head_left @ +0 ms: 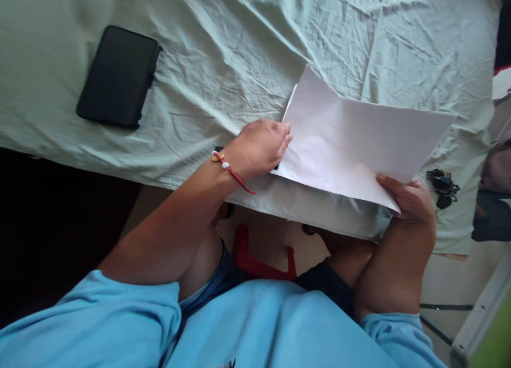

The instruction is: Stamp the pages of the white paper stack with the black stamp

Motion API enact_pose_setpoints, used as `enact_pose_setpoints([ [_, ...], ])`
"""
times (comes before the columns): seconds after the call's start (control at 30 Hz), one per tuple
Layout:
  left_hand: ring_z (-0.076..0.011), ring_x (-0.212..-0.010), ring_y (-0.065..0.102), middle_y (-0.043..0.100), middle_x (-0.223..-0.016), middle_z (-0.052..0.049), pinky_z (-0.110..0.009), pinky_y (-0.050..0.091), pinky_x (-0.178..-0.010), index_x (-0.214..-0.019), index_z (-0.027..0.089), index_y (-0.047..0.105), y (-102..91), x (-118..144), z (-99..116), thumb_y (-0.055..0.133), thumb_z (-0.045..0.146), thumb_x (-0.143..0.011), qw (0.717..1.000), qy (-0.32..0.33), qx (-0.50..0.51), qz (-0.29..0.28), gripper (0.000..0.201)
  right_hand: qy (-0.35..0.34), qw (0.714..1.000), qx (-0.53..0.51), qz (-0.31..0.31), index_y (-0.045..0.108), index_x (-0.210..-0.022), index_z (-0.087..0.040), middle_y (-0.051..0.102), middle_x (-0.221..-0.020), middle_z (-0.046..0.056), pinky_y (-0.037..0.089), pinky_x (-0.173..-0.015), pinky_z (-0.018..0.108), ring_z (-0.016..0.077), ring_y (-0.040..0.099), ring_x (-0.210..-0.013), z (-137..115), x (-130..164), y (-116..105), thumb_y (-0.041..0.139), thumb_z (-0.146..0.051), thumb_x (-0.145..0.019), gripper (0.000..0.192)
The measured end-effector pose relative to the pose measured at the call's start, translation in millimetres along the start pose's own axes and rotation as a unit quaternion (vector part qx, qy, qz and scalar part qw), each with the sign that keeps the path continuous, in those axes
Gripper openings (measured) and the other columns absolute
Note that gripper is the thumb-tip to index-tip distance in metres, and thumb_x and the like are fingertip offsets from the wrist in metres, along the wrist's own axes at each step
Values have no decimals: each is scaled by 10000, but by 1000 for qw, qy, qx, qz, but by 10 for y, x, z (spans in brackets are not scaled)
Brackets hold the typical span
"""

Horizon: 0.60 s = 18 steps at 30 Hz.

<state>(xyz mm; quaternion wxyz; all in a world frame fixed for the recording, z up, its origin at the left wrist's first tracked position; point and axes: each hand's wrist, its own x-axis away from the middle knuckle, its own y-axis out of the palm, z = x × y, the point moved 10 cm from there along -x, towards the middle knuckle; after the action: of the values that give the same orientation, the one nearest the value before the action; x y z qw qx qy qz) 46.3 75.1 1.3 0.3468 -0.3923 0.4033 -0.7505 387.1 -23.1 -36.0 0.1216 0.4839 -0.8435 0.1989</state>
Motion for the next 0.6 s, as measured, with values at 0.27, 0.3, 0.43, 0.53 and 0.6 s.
enact_pose_setpoints([
  [0.27,-308,-1066,774,807,-1177,-138,-371,513,-824,-1242,143,729,184,15,52,442,276,-1151,997,48,-57,-3,329,2,1000,-1,-2,859,-900,-175,834,-952,45,643,-656,162,128,741,-715,12,-3,6,1091,-313,-396,572],
  [0.3,-301,-1060,773,807,-1174,-135,-367,510,-820,-1238,144,726,187,14,55,433,275,-1154,997,53,-60,3,331,2,1000,-3,-2,857,-897,-173,834,-953,46,643,-658,160,126,740,-714,8,3,10,1091,-316,-394,573],
  [0.43,-317,-1079,763,796,-1159,-159,-394,515,-830,-1226,132,721,175,14,107,412,183,-1122,992,83,-86,49,330,2,1000,-9,-2,854,-905,-173,835,-969,46,646,-660,169,127,740,-719,-6,24,36,1093,-324,-384,592],
  [0.53,-341,-1111,743,788,-1152,-181,-431,526,-879,-1227,128,730,177,29,162,395,132,-1093,985,102,-113,77,360,1,1000,-11,7,845,-888,-183,828,-923,39,635,-608,191,137,730,-691,-5,23,46,1094,-342,-393,577],
  [0.6,-340,-1079,744,793,-1141,-182,-434,534,-858,-1209,134,741,162,33,134,396,159,-1100,988,85,-98,85,363,-4,1000,-13,16,839,-886,-193,822,-900,31,629,-582,207,145,726,-681,-5,13,41,1095,-369,-405,573],
])
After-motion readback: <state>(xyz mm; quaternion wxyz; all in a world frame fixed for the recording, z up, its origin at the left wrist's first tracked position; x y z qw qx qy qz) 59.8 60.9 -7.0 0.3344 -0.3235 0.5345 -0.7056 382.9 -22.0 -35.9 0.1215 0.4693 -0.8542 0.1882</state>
